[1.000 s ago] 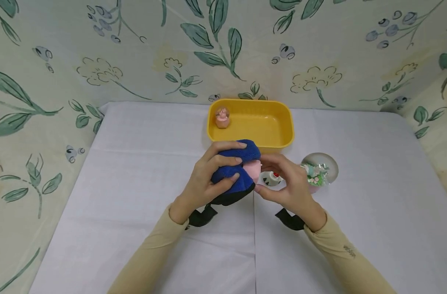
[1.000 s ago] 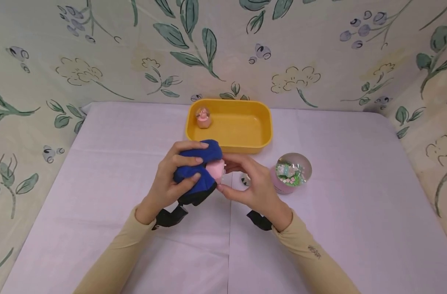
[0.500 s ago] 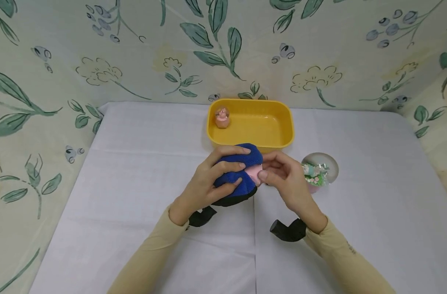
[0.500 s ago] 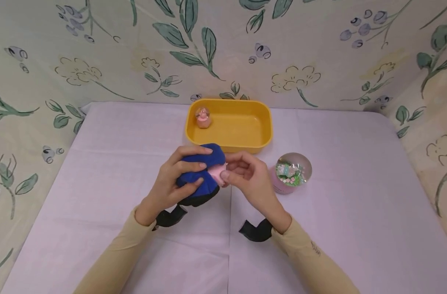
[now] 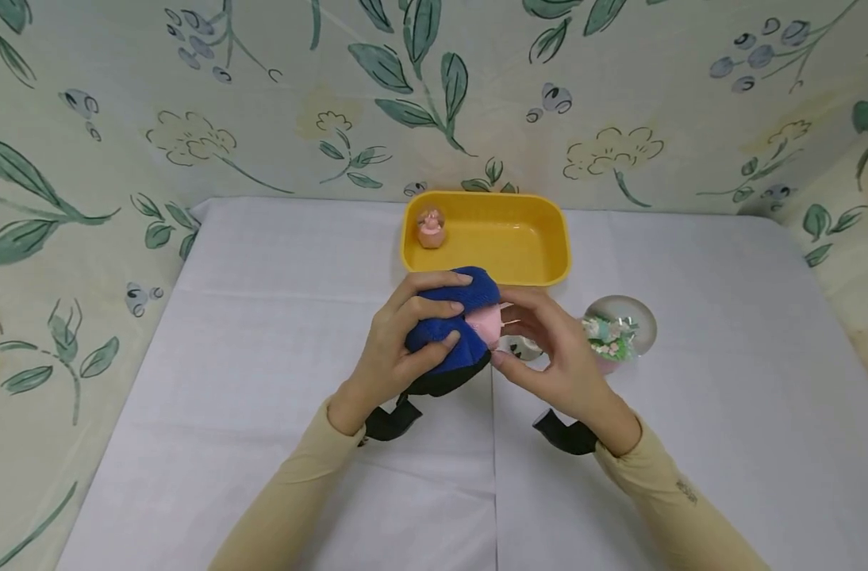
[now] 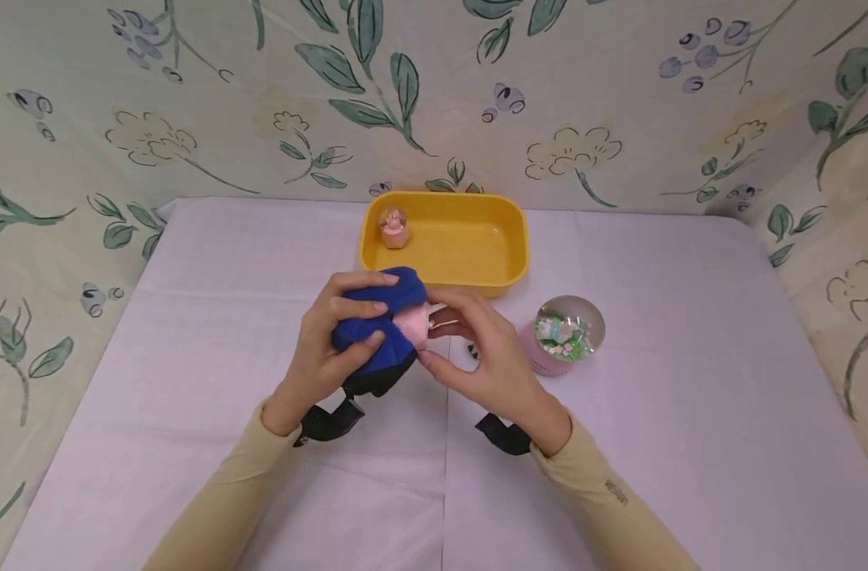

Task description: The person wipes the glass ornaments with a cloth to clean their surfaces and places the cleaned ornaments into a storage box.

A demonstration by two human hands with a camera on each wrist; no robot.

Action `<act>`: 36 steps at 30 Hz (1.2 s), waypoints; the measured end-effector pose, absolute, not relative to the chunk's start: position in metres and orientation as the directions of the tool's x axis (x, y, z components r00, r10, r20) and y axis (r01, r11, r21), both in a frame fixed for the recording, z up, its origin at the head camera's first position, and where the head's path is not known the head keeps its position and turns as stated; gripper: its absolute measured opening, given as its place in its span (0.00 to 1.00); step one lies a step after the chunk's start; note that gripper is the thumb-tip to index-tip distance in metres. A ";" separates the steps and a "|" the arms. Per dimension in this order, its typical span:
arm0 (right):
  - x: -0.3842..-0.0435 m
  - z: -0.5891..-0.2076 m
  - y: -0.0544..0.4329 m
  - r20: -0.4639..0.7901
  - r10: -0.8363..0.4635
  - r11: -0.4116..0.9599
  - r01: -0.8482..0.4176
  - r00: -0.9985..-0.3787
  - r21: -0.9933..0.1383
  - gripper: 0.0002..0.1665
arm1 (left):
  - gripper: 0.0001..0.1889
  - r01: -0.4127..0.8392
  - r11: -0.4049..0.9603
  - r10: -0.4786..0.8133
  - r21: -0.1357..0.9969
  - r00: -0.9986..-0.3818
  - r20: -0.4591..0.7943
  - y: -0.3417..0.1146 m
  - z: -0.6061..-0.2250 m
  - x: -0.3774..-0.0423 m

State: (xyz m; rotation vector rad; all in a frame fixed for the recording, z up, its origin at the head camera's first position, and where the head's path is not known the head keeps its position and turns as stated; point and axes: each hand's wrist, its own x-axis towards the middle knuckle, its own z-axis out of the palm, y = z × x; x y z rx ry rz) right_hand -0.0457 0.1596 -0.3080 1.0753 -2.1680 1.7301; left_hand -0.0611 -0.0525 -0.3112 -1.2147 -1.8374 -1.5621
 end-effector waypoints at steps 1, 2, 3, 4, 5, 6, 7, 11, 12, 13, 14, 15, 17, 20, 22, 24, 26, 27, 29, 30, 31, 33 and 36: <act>-0.047 -0.308 0.160 0.569 -0.431 0.089 -0.660 -0.700 -0.746 0.32 | 0.13 0.824 -0.026 0.336 0.566 -0.526 0.781 -0.053 -0.311 -0.061; -0.049 -0.308 0.160 0.602 -0.430 0.112 -0.702 -0.672 -0.703 0.33 | 0.13 0.820 -0.029 0.339 0.572 -0.530 0.777 -0.053 -0.311 -0.061; -0.050 -0.308 0.160 0.635 -0.423 0.135 -0.738 -0.647 -0.662 0.34 | 0.13 0.817 -0.032 0.345 0.576 -0.532 0.774 -0.053 -0.311 -0.061; -0.051 -0.308 0.161 0.663 -0.415 0.158 -0.768 -0.622 -0.621 0.35 | 0.13 0.815 -0.036 0.350 0.579 -0.532 0.771 -0.053 -0.311 -0.061; -0.052 -0.308 0.161 0.686 -0.408 0.181 -0.790 -0.602 -0.586 0.36 | 0.13 0.813 -0.041 0.354 0.581 -0.532 0.769 -0.053 -0.311 -0.061; -0.052 -0.308 0.161 0.703 -0.401 0.198 -0.805 -0.587 -0.559 0.36 | 0.13 0.811 -0.046 0.359 0.583 -0.531 0.767 -0.053 -0.311 -0.061; -0.053 -0.309 0.160 0.717 -0.396 0.210 -0.817 -0.574 -0.538 0.36 | 0.13 0.811 -0.051 0.363 0.583 -0.529 0.767 -0.053 -0.311 -0.061; -0.052 -0.311 0.160 0.709 -0.376 0.197 -0.799 -0.597 -0.568 0.36 | 0.12 0.815 -0.060 0.381 0.576 -0.515 0.768 -0.054 -0.311 -0.061; -0.052 -0.311 0.159 0.687 -0.368 0.180 -0.773 -0.627 -0.609 0.36 | 0.12 0.817 -0.062 0.387 0.574 -0.510 0.768 -0.054 -0.311 -0.061; -0.051 -0.311 0.159 0.658 -0.361 0.155 -0.738 -0.661 -0.657 0.36 | 0.12 0.819 -0.063 0.393 0.570 -0.505 0.768 -0.054 -0.311 -0.060; -0.050 -0.311 0.160 0.620 -0.352 0.123 -0.691 -0.701 -0.712 0.34 | 0.12 0.821 -0.062 0.400 0.567 -0.500 0.768 -0.054 -0.311 -0.060; -0.048 -0.311 0.160 0.571 -0.341 0.092 -0.631 -0.747 -0.770 0.31 | 0.12 0.824 -0.061 0.406 0.563 -0.495 0.768 -0.054 -0.311 -0.060; -0.046 -0.310 0.160 0.445 -0.333 0.026 -0.479 -0.831 -0.877 0.25 | 0.12 0.831 -0.055 0.417 0.553 -0.484 0.769 -0.054 -0.312 -0.060; -0.044 -0.308 0.160 0.219 -0.342 -0.060 -0.211 -0.914 -0.976 0.15 | 0.12 0.847 -0.036 0.440 0.531 -0.464 0.769 -0.054 -0.313 -0.059; -0.044 -0.307 0.159 0.105 -0.352 -0.085 -0.080 -0.930 -0.993 0.13 | 0.12 0.855 -0.020 0.456 0.519 -0.454 0.765 -0.054 -0.313 -0.059; -0.044 -0.307 0.159 0.061 -0.352 -0.076 -0.036 -0.934 -0.996 0.14 | 0.12 0.862 -0.007 0.462 0.508 -0.448 0.766 -0.053 -0.313 -0.059; -0.043 -0.308 0.160 0.109 -0.340 -0.025 -0.107 -0.934 -0.994 0.15 | 0.12 0.863 0.002 0.453 0.506 -0.452 0.768 -0.052 -0.314 -0.059; -0.043 -0.309 0.160 0.164 -0.336 0.000 -0.174 -0.928 -0.985 0.16 | 0.12 0.861 0.005 0.446 0.508 -0.457 0.770 -0.052 -0.314 -0.059; -0.042 -0.310 0.160 0.298 -0.327 0.062 -0.334 -0.897 -0.940 0.20 | 0.12 0.859 0.003 0.426 0.512 -0.465 0.777 -0.051 -0.314 -0.060; -0.042 -0.311 0.160 0.366 -0.328 0.080 -0.412 -0.871 -0.908 0.22 | 0.11 0.855 -0.005 0.414 0.518 -0.470 0.779 -0.051 -0.313 -0.060; -0.043 -0.312 0.160 0.433 -0.336 0.098 -0.489 -0.836 -0.867 0.26 | 0.12 0.851 -0.007 0.403 0.526 -0.479 0.780 -0.051 -0.313 -0.060; -0.044 -0.313 0.160 0.544 -0.370 0.124 -0.620 -0.753 -0.775 0.32 | 0.12 0.841 -0.017 0.379 0.541 -0.495 0.782 -0.052 -0.312 -0.060; -0.046 -0.313 0.159 0.636 -0.414 0.175 -0.743 -0.651 -0.646 0.37 | 0.12 0.828 -0.032 0.349 0.560 -0.516 0.782 -0.052 -0.311 -0.060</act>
